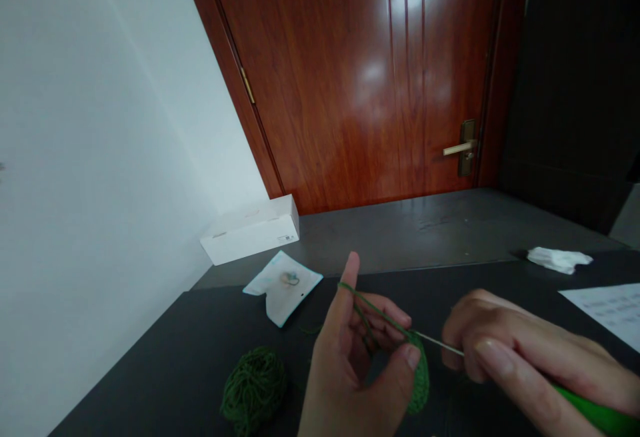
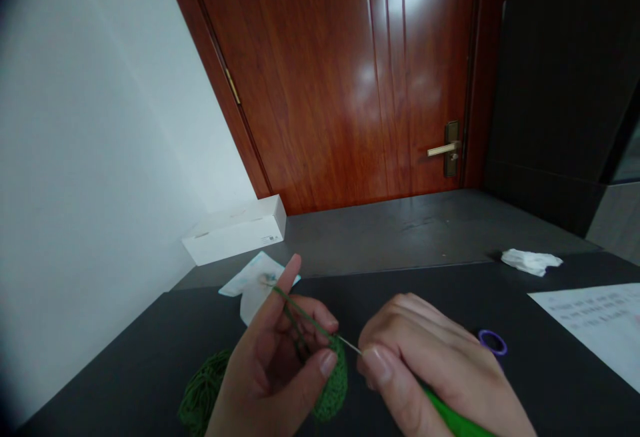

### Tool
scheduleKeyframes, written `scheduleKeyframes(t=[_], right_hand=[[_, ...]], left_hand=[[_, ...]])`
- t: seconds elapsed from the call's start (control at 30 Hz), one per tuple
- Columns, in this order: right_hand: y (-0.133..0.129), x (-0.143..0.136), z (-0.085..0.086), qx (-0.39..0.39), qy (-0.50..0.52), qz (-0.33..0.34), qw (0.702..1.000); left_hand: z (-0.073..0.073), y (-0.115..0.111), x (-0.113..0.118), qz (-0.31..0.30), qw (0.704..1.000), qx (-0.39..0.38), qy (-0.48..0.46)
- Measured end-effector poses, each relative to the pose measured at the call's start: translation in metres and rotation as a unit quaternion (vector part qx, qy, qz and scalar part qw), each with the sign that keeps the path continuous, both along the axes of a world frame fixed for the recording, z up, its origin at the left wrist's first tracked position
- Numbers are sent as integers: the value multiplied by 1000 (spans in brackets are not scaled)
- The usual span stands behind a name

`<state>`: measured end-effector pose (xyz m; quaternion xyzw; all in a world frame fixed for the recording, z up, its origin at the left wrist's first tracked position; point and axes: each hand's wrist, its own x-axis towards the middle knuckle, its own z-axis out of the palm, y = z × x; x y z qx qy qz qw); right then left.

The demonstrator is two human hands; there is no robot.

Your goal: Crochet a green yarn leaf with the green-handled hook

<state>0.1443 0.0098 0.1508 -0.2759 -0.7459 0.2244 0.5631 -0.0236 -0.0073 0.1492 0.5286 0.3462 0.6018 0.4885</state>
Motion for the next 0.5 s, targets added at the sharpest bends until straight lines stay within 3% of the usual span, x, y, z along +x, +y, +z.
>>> scheduleKeyframes(t=[0.13, 0.27, 0.37, 0.5], right_hand=[[-3, 2, 0, 48, -32, 29, 998], [-7, 5, -4, -103, 58, 72, 990], [-8, 5, -5, -246, 142, 93, 954], [-5, 5, -7, -306, 203, 133, 921]], left_hand=[[3, -1, 0, 17, 1000, 4, 1], [4, -3, 0, 22, 1000, -13, 9], [4, -6, 1, 29, 999, -22, 22], [4, -8, 2, 32, 998, -29, 37]])
